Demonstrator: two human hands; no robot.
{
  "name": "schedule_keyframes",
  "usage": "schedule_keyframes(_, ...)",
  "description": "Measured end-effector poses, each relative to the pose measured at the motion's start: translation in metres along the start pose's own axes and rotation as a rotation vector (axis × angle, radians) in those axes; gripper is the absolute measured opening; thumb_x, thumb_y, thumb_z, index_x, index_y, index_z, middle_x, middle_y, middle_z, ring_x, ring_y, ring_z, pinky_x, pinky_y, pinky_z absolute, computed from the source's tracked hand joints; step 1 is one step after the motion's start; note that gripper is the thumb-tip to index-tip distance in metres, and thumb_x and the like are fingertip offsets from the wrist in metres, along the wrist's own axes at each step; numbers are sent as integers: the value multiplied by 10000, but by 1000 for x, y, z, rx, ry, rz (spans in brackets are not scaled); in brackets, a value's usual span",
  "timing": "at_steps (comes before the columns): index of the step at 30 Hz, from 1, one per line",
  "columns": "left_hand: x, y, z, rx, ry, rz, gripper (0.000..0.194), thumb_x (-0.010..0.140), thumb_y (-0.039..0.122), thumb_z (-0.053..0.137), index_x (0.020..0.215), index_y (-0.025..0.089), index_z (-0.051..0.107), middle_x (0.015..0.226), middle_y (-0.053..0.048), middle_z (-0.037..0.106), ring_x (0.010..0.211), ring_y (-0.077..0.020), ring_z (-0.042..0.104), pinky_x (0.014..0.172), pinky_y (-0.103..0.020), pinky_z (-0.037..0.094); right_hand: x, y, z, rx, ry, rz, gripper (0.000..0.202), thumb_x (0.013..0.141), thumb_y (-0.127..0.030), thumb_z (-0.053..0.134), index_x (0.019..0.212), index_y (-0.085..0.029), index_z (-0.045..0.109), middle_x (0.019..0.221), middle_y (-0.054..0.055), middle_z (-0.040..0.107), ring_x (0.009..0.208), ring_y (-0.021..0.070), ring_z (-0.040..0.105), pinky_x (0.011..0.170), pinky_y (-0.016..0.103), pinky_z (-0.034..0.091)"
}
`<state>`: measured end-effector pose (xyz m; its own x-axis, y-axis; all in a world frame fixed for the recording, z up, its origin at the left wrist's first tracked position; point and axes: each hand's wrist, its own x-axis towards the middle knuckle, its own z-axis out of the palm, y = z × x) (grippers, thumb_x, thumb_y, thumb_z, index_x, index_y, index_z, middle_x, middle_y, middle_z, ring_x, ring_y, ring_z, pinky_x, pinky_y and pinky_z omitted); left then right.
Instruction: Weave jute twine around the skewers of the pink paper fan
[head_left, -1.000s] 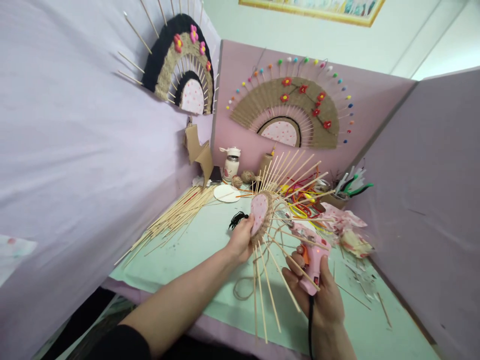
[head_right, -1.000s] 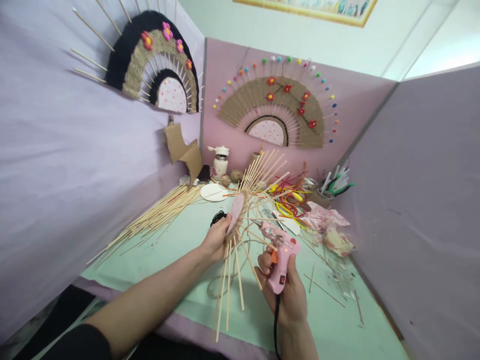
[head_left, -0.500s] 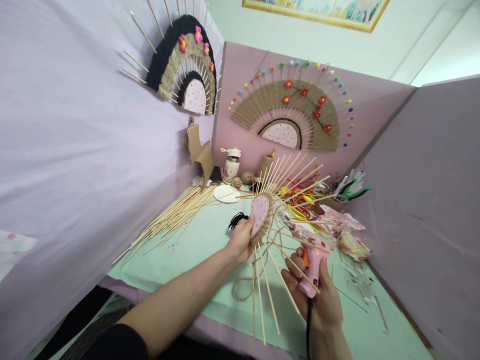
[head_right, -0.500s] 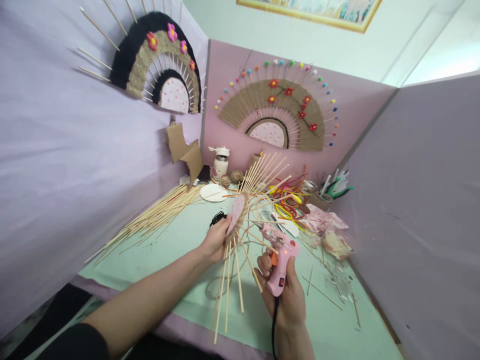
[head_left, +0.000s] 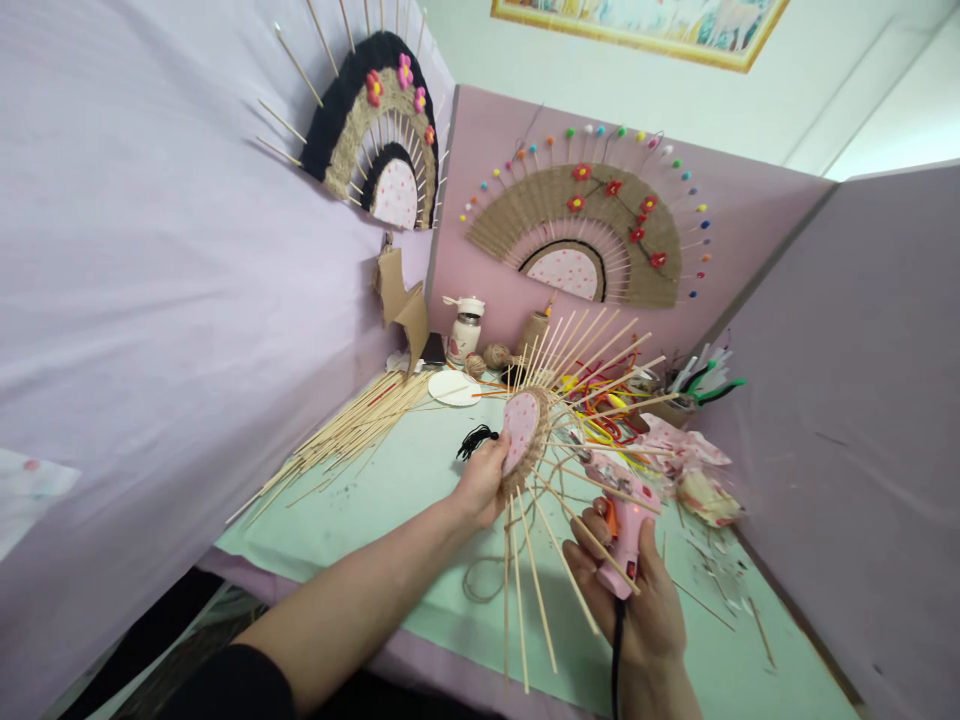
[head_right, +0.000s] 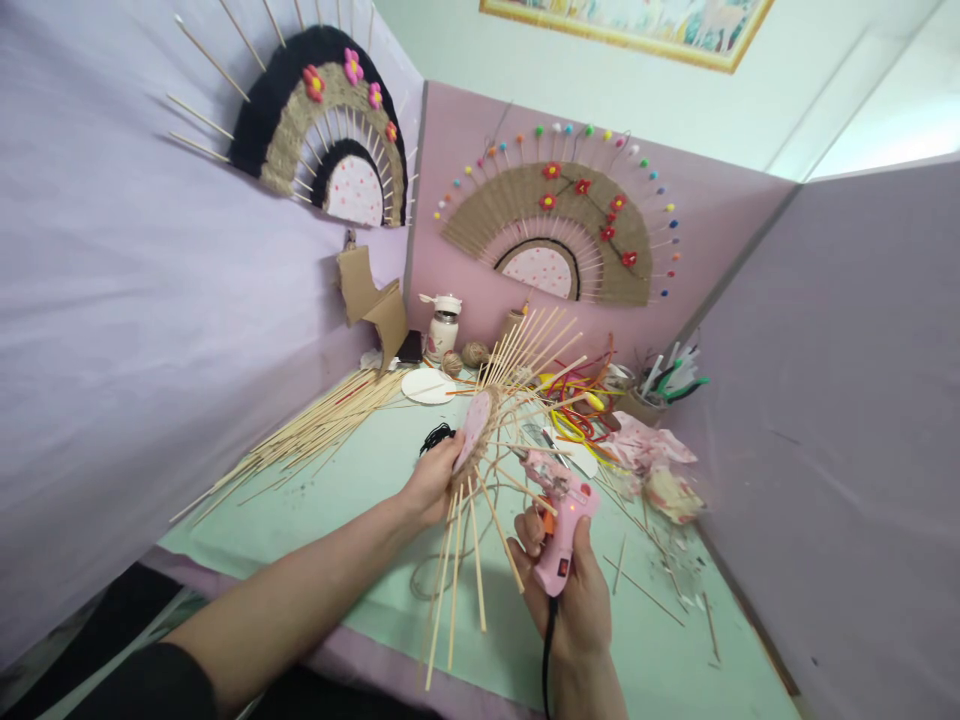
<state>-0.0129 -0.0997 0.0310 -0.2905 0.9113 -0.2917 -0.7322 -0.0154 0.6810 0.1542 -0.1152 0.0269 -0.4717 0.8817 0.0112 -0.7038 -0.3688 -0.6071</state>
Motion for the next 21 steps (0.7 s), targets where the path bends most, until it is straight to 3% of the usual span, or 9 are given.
schedule_keyframes(12,-2,2,1,-29,20,-13,214,901,323,547,759,193,455,590,27,600,380,-84,506,417,-210,453,-2,0,5,-124,49,-20,339,855,-525,554,862,-191,607,710,-24,338,578,120,314,483,230,392)
schedule_keyframes(21,-3,3,2,4,10,-6,204,945,291,456,766,194,444,569,37,572,365,-84,493,409,-214,447,-3,0,5,-68,45,-8,321,877,-495,538,885,-185,618,704,-21,352,582,114,327,468,197,387)
